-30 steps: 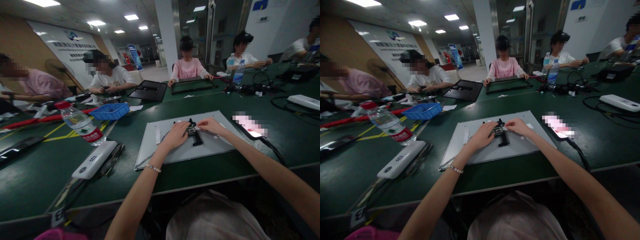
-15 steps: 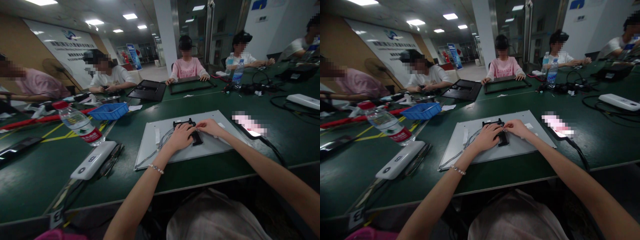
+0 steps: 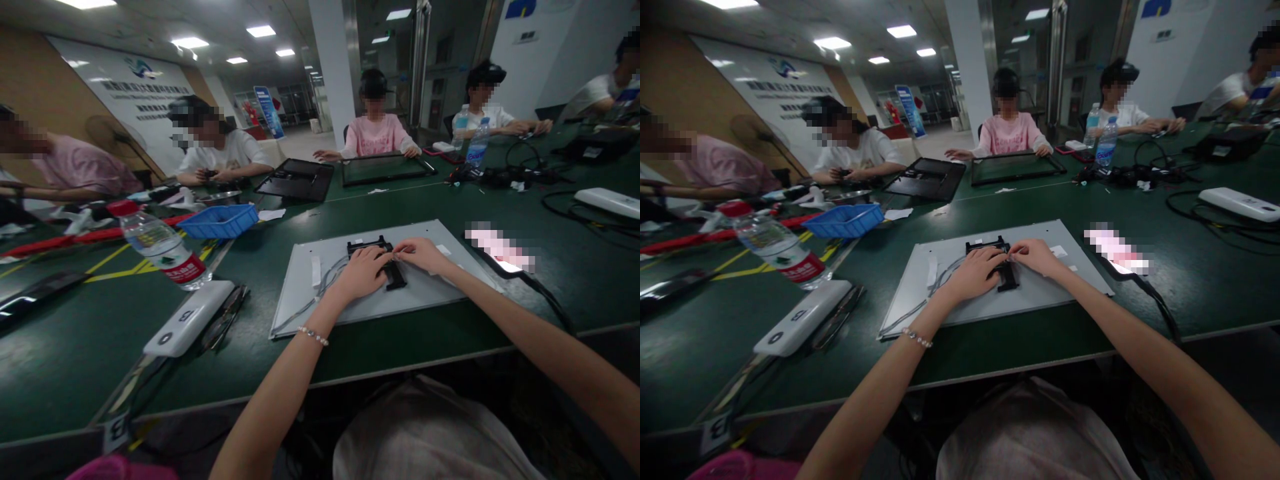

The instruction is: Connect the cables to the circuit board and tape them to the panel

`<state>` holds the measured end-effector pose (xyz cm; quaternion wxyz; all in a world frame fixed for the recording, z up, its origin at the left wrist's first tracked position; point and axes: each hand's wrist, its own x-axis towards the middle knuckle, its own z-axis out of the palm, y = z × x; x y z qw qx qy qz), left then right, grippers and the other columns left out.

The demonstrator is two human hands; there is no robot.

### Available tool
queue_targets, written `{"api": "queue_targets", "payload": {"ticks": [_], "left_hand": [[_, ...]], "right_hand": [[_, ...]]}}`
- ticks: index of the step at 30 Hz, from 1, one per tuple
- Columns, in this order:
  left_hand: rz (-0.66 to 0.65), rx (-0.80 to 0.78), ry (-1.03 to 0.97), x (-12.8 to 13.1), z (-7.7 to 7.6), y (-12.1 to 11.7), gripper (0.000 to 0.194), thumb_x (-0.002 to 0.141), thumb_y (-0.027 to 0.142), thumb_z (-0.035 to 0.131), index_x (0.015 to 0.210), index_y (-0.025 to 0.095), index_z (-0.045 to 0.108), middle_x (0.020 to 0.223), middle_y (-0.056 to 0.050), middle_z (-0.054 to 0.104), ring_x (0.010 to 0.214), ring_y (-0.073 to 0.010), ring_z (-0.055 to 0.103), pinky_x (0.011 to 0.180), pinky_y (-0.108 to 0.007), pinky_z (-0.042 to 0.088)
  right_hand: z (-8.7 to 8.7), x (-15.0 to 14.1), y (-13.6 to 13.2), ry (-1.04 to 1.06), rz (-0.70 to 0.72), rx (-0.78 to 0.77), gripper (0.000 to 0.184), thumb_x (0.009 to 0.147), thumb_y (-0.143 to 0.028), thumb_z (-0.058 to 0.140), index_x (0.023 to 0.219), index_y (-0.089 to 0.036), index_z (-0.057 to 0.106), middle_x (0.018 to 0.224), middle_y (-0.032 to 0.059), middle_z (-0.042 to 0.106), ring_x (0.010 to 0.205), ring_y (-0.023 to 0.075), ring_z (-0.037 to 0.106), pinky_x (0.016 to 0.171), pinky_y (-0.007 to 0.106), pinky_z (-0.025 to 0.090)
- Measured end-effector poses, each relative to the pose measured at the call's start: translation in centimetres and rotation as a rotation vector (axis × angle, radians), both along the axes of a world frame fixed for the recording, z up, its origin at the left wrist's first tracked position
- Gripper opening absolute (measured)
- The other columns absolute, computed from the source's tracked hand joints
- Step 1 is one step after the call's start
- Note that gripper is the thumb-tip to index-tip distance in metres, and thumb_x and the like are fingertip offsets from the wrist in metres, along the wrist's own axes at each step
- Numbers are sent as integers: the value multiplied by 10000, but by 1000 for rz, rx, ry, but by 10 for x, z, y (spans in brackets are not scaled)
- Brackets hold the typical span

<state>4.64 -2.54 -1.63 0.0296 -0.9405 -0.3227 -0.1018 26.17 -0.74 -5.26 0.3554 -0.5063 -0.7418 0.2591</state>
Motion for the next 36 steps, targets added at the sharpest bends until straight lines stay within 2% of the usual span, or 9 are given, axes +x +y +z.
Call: {"api": "queue_targets", "payload": {"ticks": [7,11,17,20,23,27,31,36], "left_hand": [[2,-21,-9,-3,5,-1,473,901,278,396,1372,238,398,1378,-65,452,1314,-244,343,1101,-425,242],[83,10,-106,-13,16,6,467,930,367,384,1369,208,393,1380,-83,450,1292,-244,372,1086,-418,279],[275,102,-195,-47,39,37,365,901,297,435,1238,183,518,1244,-86,542,1150,-248,492,992,-406,398],[324,137,-172,-75,41,51,332,872,282,479,1171,169,567,1155,-103,571,1084,-263,523,964,-406,414],[383,114,-223,-106,31,58,320,861,285,491,1140,159,582,1115,-106,572,967,-241,565,903,-375,447],[484,14,-406,-138,5,61,337,856,315,493,1143,155,568,1075,-86,569,718,-161,573,790,-328,481],[406,-79,-398,-151,-16,64,375,830,338,528,1167,177,560,1063,-66,570,720,-149,569,782,-312,474],[340,-84,-389,-153,-23,66,321,795,270,521,1084,173,621,929,-48,598,714,-154,553,737,-290,459]], "right_hand": [[-1,1,-1,66,-23,8,186,792,-246,561,877,-177,710,878,40,722,809,183,654,800,305,502],[3,-1,-5,81,-30,10,185,799,-247,560,876,-175,712,883,38,721,802,180,653,818,309,500],[-2,-1,-6,106,-46,35,183,799,-216,554,882,-182,713,896,43,723,804,180,657,796,315,499],[-9,0,-2,121,-49,53,179,791,-225,563,876,-184,715,871,41,724,774,180,660,766,315,501],[-12,0,0,118,-52,62,177,788,-235,567,867,-193,720,864,35,724,771,181,661,759,318,502],[-7,0,-4,102,-50,65,187,800,-222,553,881,-198,721,875,31,723,781,177,660,764,315,502],[-4,-1,-9,73,-66,95,191,810,-220,547,893,-193,717,894,38,718,791,179,653,748,311,499],[-2,-3,-12,35,-69,180,199,822,-225,540,911,-181,712,950,58,704,813,181,640,696,291,501]]}}
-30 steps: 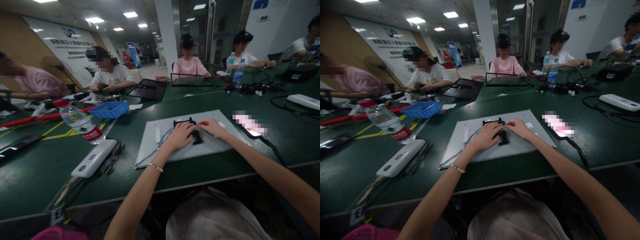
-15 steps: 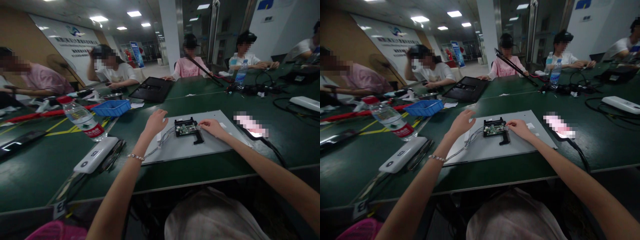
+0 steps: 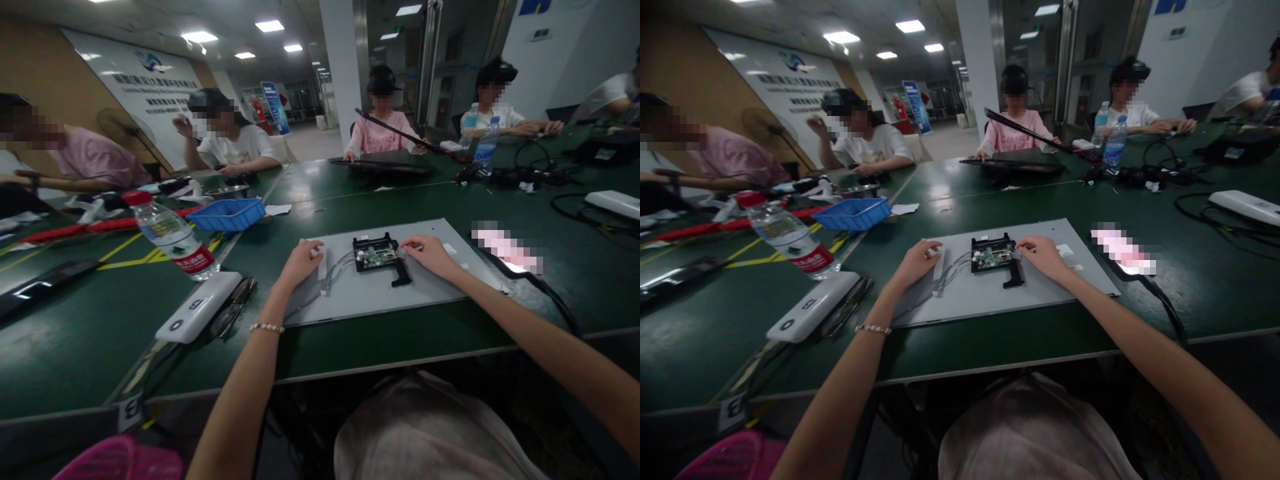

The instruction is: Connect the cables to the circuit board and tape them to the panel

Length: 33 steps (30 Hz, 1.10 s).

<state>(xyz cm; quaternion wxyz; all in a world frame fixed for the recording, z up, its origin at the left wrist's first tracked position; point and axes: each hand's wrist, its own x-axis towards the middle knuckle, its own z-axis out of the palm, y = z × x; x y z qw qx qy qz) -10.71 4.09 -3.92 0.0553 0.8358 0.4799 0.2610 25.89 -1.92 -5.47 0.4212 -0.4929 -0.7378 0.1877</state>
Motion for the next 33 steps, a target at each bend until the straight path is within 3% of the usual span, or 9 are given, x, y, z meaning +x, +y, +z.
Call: {"api": "queue_targets", "payload": {"ticks": [6,12,14,20,27,33], "left_hand": [[4,-56,-127,4,5,-4,203,767,277,533,845,184,695,819,-38,657,723,-167,566,737,-291,434],[93,-248,-731,15,13,-11,279,713,404,636,850,167,693,796,-33,660,663,-134,546,581,-223,407],[88,-283,-833,17,13,-12,283,704,405,655,857,169,691,802,-28,650,657,-119,539,566,-207,405],[87,-391,-819,30,11,-17,265,675,368,687,840,160,683,760,-12,613,591,-96,510,519,-196,411],[30,-361,-1000,36,28,-27,282,685,300,652,942,185,639,747,17,553,568,-74,501,490,-176,411],[115,-341,-722,38,22,-27,289,690,298,614,950,173,611,794,-8,586,527,-79,511,417,-174,367]], "right_hand": [[6,-4,-7,-23,21,54,188,821,-201,539,911,-183,703,948,61,690,821,181,629,659,282,499],[7,-5,-7,5,34,39,190,819,-198,541,916,-189,704,953,59,694,835,184,631,673,289,507],[6,-5,-7,11,21,39,186,822,-201,539,901,-189,706,953,59,697,843,186,632,674,289,506],[5,-5,-7,-2,24,47,182,827,-200,536,896,-193,704,951,50,694,854,181,630,671,282,499],[9,-7,-11,-17,16,42,188,832,-203,530,896,-191,707,962,58,691,865,185,622,683,290,502],[12,-6,-13,-17,17,45,189,826,-199,529,899,-191,703,944,56,687,847,188,621,667,299,505]]}}
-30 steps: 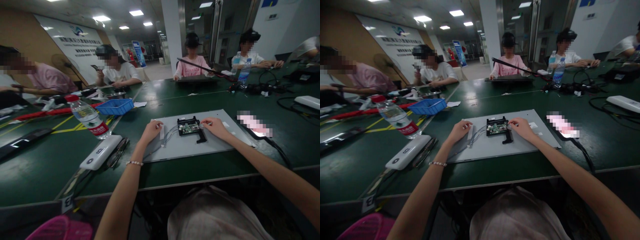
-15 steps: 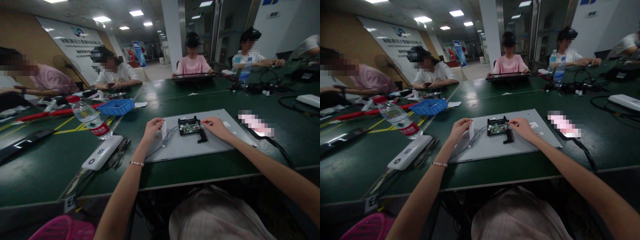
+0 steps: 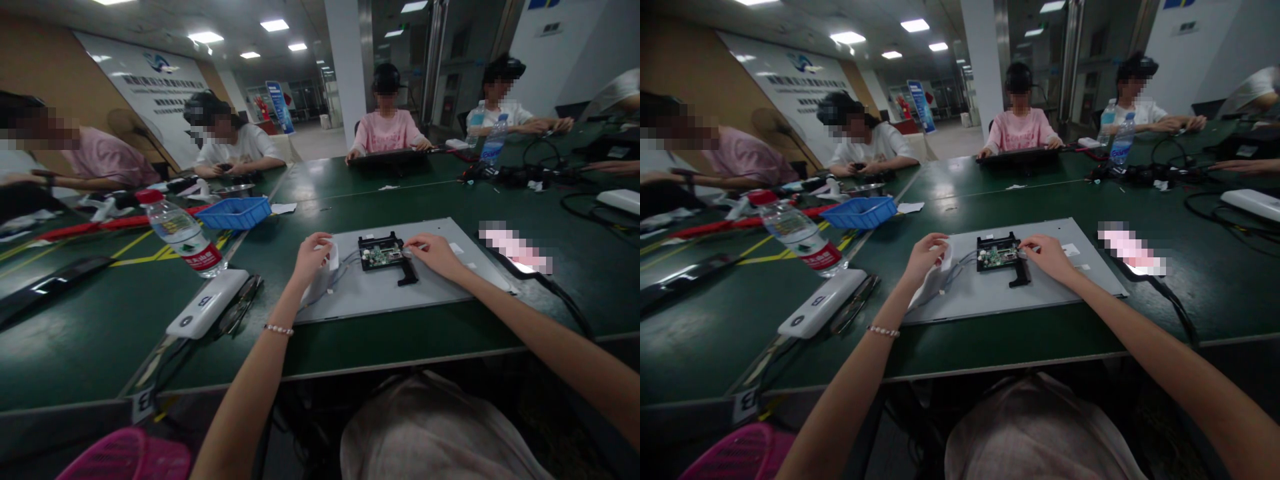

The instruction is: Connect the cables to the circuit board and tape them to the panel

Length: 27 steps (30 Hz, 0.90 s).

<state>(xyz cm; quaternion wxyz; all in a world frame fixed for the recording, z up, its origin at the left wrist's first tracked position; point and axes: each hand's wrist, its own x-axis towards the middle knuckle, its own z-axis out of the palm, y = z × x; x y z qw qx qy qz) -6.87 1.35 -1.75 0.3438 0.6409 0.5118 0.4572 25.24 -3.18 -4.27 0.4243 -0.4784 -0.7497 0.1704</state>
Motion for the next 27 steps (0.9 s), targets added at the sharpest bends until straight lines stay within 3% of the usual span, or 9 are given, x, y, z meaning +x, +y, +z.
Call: {"api": "queue_targets", "payload": {"ticks": [7,13,16,19,22,27], "left_hand": [[-99,-27,249,-2,-17,4,239,728,254,570,956,185,548,845,-12,602,475,-89,532,416,-204,377],[-30,270,518,-4,-14,4,160,755,235,561,905,183,580,843,-11,591,713,-150,562,671,-271,446],[28,379,608,0,-4,-1,103,762,210,543,855,179,576,803,-11,567,741,-158,543,707,-279,425],[19,403,634,3,4,-7,95,774,199,519,843,184,583,744,-1,556,705,-153,529,684,-266,407],[-28,397,652,3,5,-9,119,784,202,506,850,185,603,694,5,562,667,-150,525,657,-261,394],[-79,328,663,1,0,-8,168,797,213,491,883,178,632,681,0,595,635,-151,539,619,-257,395]], "right_hand": [[-3,0,2,-19,-15,12,196,833,-218,524,903,-190,705,955,64,689,868,201,620,678,309,508],[11,-12,-4,-19,1,111,221,878,-239,488,983,-198,678,1022,73,663,921,208,608,734,331,510],[26,-28,-13,-84,102,177,251,909,-242,460,1074,-198,644,1096,82,635,995,214,590,846,372,488],[34,-53,-19,-217,289,218,283,918,-229,452,1156,-205,604,1171,88,609,1081,223,560,929,401,453],[33,-79,-18,-354,412,282,301,905,-205,473,1181,-181,590,1223,118,583,1132,238,531,950,415,438],[27,-116,-8,-539,482,374,284,849,-104,529,1116,-140,617,1189,140,597,1083,232,551,932,389,433]]}}
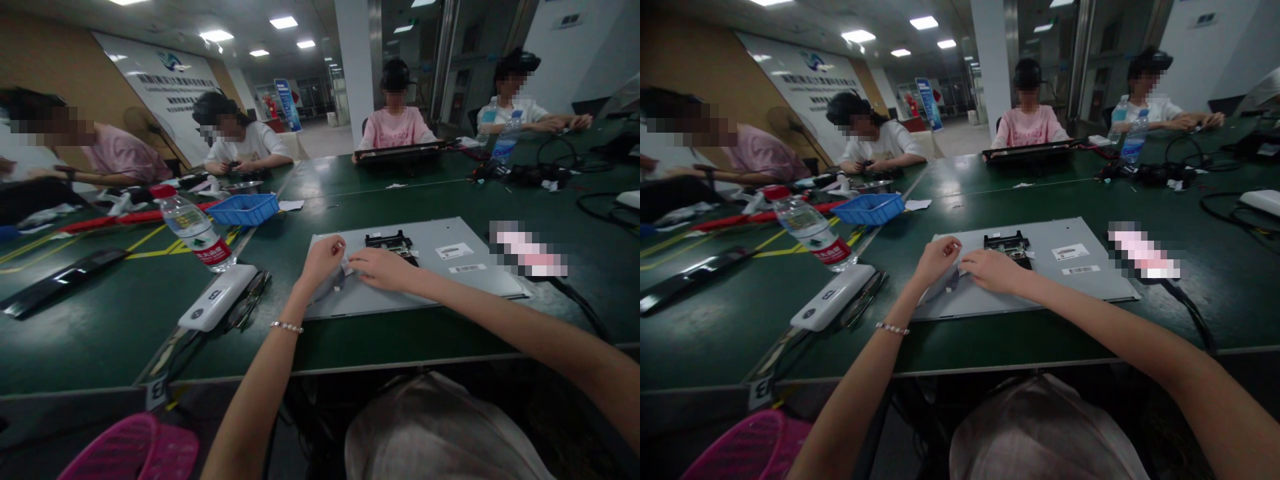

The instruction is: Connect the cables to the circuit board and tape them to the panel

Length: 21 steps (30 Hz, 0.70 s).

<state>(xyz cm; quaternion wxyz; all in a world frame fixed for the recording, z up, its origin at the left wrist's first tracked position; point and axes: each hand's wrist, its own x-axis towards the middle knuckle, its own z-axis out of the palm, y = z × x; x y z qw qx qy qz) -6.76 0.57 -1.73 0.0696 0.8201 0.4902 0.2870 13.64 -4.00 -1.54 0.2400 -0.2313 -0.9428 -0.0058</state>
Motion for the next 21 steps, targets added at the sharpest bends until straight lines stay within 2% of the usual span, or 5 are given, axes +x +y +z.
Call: {"api": "queue_targets", "payload": {"ticks": [6,9,13,21], "left_hand": [[-40,-26,18,0,-2,1,190,797,198,476,891,170,639,694,-11,619,642,-155,557,607,-254,392],[-85,-51,3,-1,-3,1,168,791,204,484,878,176,625,672,-3,608,618,-149,548,604,-254,393],[-159,-150,11,-3,-3,0,111,769,233,528,844,186,594,654,7,604,613,-150,560,595,-252,405],[-246,-290,34,-8,-1,0,118,715,282,616,784,195,577,620,18,588,582,-147,562,562,-243,412]], "right_hand": [[0,-18,3,-90,-42,38,192,878,-95,485,893,-126,674,955,109,668,932,205,593,869,340,427],[1,-13,-1,-49,-72,21,198,894,-114,468,900,-123,666,927,108,667,884,199,593,823,323,427],[-1,-4,-6,-23,-41,-17,188,902,-138,466,920,-133,653,908,98,662,856,190,593,776,299,428],[-13,-3,-10,-42,27,-39,202,911,-127,446,953,-122,643,960,135,668,914,206,611,828,325,442]]}}
